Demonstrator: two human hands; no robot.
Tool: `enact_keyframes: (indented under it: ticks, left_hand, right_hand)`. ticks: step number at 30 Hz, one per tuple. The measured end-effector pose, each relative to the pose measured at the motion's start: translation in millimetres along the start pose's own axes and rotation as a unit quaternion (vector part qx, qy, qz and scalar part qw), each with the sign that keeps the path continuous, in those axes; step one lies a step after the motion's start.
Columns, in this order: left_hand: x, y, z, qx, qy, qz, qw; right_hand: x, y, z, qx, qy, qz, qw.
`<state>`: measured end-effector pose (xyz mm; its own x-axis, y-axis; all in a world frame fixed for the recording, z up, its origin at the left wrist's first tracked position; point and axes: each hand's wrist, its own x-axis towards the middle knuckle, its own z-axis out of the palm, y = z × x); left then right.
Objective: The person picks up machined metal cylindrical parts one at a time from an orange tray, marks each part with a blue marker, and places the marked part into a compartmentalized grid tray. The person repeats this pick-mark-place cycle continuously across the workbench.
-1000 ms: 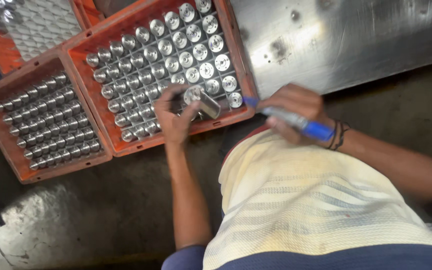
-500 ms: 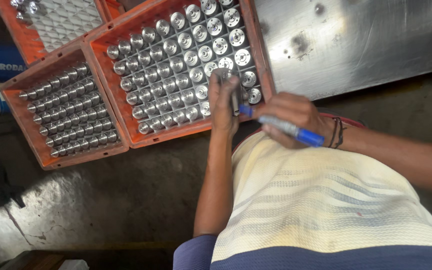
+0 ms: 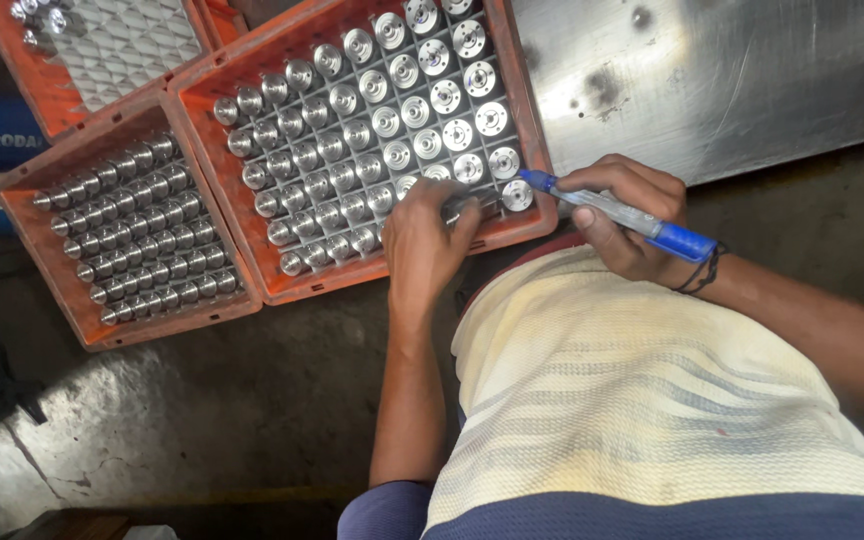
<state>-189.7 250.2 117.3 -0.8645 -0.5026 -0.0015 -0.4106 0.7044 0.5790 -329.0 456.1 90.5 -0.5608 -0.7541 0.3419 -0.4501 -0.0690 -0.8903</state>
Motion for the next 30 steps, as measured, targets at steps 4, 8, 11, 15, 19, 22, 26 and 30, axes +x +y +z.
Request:
enact_keyframes:
  ticks: [4, 8, 11, 15, 19, 22, 26, 30]
  left_hand:
    - [0, -4, 8, -0.008, -0.009, -0.183, 0.983]
    - [6, -7, 23, -0.003, 0.027, -0.150, 0.988]
    - [23, -7, 34, 0.059, 0.062, -0.070, 0.994]
    - [38, -22, 15, 0.065, -0.045, -0.054, 0.995]
    - [31, -40, 2, -0.248, 0.056, -0.015, 0.967]
    - [29, -38, 41, -0.572, 0.038, -0.121, 0.811]
    - [25, -33, 83, -0.604, 0.015, -0.152, 0.782]
    - [21, -29, 85, -0.652, 0.063, -0.227, 0.721]
  right_hand:
    - [1, 0, -3, -0.012, 0.007, 0.002, 1.000]
    - [3, 1, -2, -0.005, 0.008, 0.004, 1.000]
    - [4, 2, -2, -0.002, -0.007, 0.003, 1.000]
    - [8, 0, -4, -0.001, -0.009, -0.010, 1.000]
    - [14, -3, 2, -0.040, -0.040, -0.087, 0.995]
    - [21, 5, 14, -0.061, -0.085, -0.208, 0.972]
    - [19, 21, 25, -0.063, -0.046, -0.188, 0.979]
    - [4, 26, 27, -0.057, -0.077, -0.197, 0.976]
